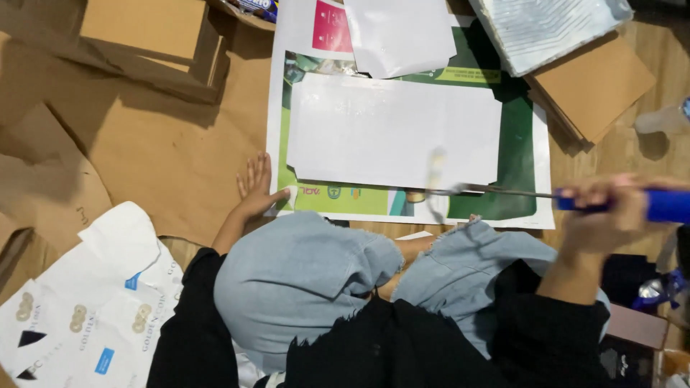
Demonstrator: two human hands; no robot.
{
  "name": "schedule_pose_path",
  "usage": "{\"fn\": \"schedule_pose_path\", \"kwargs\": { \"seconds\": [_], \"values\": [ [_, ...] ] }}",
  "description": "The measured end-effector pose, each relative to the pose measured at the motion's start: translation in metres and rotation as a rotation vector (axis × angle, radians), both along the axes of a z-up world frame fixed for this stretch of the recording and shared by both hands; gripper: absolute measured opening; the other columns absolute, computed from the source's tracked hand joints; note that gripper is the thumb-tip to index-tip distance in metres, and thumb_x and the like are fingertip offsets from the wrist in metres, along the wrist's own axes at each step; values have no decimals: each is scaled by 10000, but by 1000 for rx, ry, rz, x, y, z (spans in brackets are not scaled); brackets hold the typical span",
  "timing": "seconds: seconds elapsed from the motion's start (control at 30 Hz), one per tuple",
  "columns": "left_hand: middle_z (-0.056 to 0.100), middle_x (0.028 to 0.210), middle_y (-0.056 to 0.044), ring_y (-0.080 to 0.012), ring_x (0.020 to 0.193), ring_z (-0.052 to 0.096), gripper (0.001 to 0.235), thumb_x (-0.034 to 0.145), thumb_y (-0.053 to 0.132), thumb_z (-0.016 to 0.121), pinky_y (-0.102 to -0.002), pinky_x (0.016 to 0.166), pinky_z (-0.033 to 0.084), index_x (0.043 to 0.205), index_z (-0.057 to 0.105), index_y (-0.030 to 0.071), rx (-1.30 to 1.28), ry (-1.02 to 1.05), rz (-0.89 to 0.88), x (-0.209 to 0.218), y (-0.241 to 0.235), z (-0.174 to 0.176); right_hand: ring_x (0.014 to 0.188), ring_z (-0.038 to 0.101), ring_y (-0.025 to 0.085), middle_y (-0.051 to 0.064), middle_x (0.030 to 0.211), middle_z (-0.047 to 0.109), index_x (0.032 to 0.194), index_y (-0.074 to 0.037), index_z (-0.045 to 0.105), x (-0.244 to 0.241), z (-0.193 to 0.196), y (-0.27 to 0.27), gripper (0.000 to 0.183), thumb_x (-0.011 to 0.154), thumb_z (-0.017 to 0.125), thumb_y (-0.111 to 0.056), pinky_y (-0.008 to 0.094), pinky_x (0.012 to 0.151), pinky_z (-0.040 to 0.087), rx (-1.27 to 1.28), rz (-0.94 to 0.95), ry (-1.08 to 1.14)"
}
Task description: The person sits on the floor and uses a small paint roller to apply white paint to a rectangular piece of paper. They repeatedly roll the tool in a paint tray to reload it and then apply the paint to the paper surface, covering it evenly.
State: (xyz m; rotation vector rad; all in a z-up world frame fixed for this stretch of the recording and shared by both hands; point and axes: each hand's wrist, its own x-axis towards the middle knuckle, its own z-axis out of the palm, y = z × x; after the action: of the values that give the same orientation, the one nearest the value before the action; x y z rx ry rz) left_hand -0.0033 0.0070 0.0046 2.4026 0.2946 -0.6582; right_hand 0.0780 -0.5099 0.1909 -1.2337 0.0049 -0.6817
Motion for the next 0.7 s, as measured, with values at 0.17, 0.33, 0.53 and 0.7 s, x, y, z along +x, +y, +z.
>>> {"fn": "schedule_pose_path", "kwargs": {
  "seconds": [0.17, 0.33, 0.53, 0.7],
  "values": [
    [-254, 1530, 4, -240, 1389, -280, 1033, 760, 642, 446, -525, 1052, -209, 1453, -181, 200, 16, 36, -3, 1, -7, 16, 460, 362, 148, 31, 607, 351, 974, -149, 454, -18, 25, 27, 275, 853, 422, 96, 293, 421, 369, -182, -30, -130],
    [-248, 1531, 13, -228, 1390, -281, 993, 793, 555, 478, -512, 1055, -210, 1451, -182, 211, -35, 50, -7, 4, -2, 17, 454, 339, 98, -43, 560, 315, 724, -174, 389, -24, 17, -4, 162, 843, 485, -121, 253, 466, 352, -93, 94, 25],
    [-237, 1533, 29, -215, 1389, -281, 962, 802, 559, 457, -495, 1053, -222, 1454, -168, 228, -49, 13, 6, 0, 0, 15, 470, 357, 164, 29, 586, 323, 749, -141, 380, -15, 25, -67, 170, 824, 493, -37, 320, 461, 371, -82, -126, 54],
    [-225, 1538, 28, -211, 1393, -278, 917, 827, 513, 452, -494, 1047, -230, 1455, -159, 244, -105, 17, 23, 1, 4, 12, 467, 332, 200, 83, 611, 297, 874, -99, 349, -11, 42, -52, 110, 875, 436, -33, 331, 478, 357, -342, -87, -13]
  ]
}}
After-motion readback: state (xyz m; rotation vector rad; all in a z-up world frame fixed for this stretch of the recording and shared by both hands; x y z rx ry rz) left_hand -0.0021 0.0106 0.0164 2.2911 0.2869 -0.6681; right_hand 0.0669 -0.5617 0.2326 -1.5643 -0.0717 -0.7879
